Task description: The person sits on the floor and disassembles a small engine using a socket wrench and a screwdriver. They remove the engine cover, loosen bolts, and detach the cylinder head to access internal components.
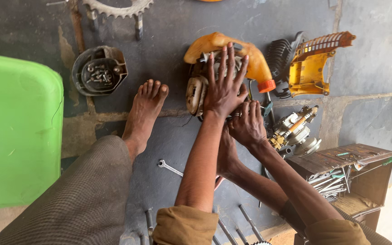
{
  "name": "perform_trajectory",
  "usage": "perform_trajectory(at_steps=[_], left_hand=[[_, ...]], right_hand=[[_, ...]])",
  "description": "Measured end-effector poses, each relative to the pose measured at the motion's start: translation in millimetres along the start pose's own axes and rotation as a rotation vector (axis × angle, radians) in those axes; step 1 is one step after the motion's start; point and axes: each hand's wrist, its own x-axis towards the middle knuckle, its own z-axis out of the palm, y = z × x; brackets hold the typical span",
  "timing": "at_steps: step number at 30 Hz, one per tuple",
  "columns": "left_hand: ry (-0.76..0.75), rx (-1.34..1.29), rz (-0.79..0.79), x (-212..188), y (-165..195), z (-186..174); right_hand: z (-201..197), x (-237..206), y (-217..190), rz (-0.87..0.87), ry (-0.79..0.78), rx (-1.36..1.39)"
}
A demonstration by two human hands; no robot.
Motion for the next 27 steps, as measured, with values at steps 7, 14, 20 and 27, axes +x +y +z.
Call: perform_trajectory(at_steps=[7, 14, 20, 27], left_hand=[[-0.038, -0.042, -0.03, 3.4, 5.9, -10.9], [-0.056, -0.02, -0.021, 3.3, 5.8, -22.0], [-0.039, -0.081, 0.036, 5.3, 0.9, -23.8], [-0.091, -0.108, 0.201, 10.3, -17.7, -24.3]], right_hand=[[-19.4, 1.9, 1.9, -0.006, 0.043, -0.002], [-68.7, -8.6, 7.2, 0.089, 0.126, 0.225], [-81.5, -14.3, 23.8, -0.091, 0.211, 0.154], [-103.7, -42.7, 68.2, -0.285, 0.049, 0.273]])
